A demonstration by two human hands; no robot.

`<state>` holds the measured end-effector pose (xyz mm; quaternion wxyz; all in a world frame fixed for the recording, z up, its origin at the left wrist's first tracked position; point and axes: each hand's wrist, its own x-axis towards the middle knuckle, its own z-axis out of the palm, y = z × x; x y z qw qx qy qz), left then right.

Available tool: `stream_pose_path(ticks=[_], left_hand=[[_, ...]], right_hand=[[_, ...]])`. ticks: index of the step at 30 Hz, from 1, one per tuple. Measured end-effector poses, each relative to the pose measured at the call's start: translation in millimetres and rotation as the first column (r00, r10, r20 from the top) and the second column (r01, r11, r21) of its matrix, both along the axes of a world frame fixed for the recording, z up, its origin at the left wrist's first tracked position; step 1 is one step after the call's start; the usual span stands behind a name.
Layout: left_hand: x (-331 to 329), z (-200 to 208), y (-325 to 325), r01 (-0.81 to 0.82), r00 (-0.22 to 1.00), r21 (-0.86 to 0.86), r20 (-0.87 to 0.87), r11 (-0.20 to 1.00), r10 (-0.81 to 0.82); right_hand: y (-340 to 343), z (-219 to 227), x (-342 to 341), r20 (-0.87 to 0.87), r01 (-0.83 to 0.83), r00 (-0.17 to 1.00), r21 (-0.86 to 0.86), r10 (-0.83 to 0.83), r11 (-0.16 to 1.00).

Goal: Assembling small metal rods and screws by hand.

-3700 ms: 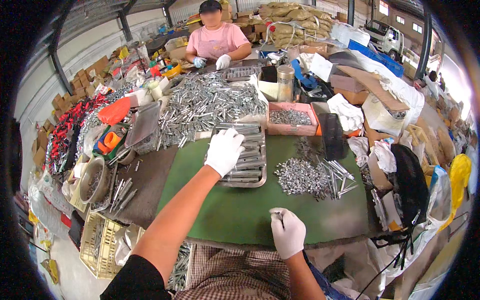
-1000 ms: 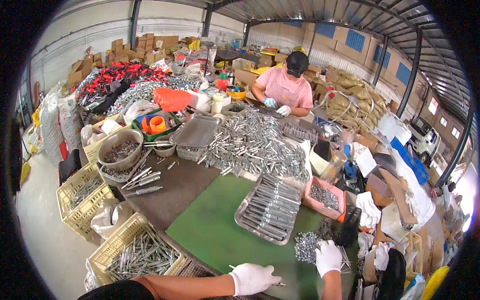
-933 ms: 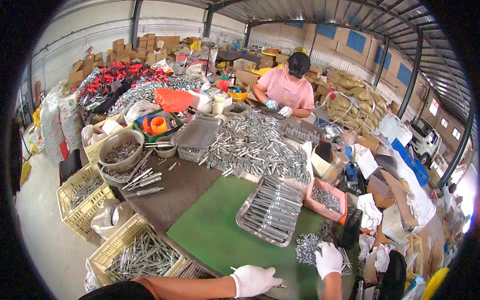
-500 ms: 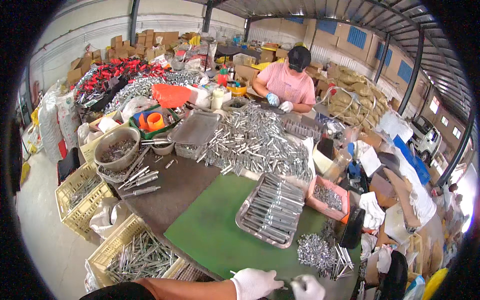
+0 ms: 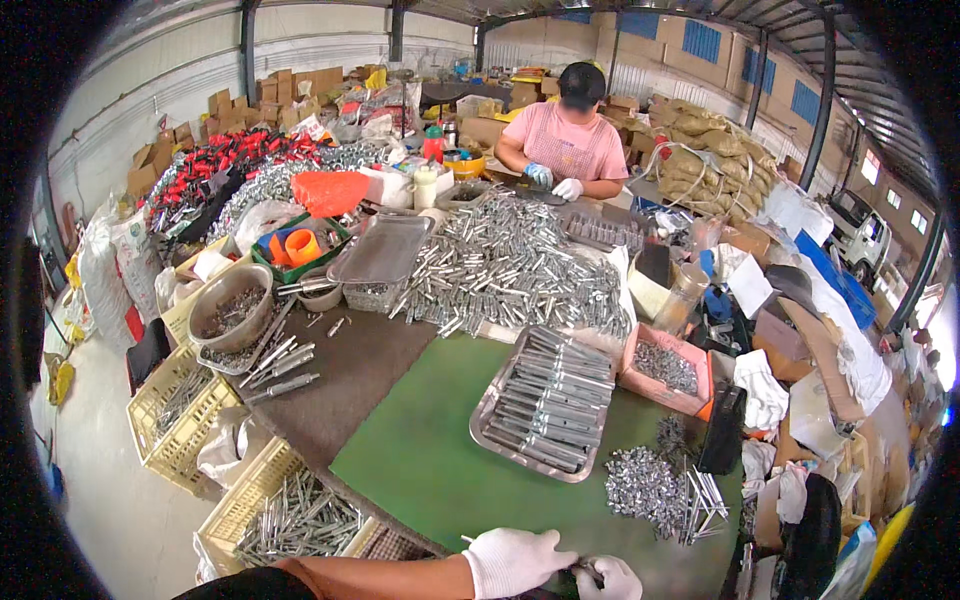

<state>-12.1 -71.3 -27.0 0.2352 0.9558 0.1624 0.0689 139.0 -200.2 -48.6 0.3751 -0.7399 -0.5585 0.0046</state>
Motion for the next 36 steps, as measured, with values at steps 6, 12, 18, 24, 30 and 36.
stream_pose_path(ticks=[6, 12, 18, 24, 30, 36], left_hand=[[-2, -7, 1, 0.006, 0.996, 0.103, 0.092, 0.995, -0.016], [-2, -2, -1, -0.002, 0.999, 0.036, 0.039, 0.999, 0.001], [-2, -5, 1, -0.018, 0.998, 0.081, 0.070, 0.997, 0.012], [0, 1, 5, -0.032, 0.997, 0.143, 0.072, 0.989, 0.022], [-4, 3, 4, -0.025, 0.999, 0.129, 0.032, 0.991, 0.021], [-7, 4, -5, -0.031, 0.997, 0.157, 0.074, 0.987, 0.020]], right_hand=[[2, -5, 4, -0.112, 0.112, 0.987, -0.053, -0.117, 0.992], [2, -12, 1, 0.018, 0.074, 0.997, -0.004, -0.074, 0.997], [5, -3, -7, 0.018, 0.067, 0.998, -0.050, -0.066, 0.997], [4, 7, -5, 0.031, 0.007, 0.999, 0.059, -0.009, 0.998], [1, 12, 1, 0.069, 0.021, 0.998, -0.111, -0.013, 0.994], [1, 8, 29, -0.057, 0.064, 0.996, 0.038, -0.062, 0.997]])
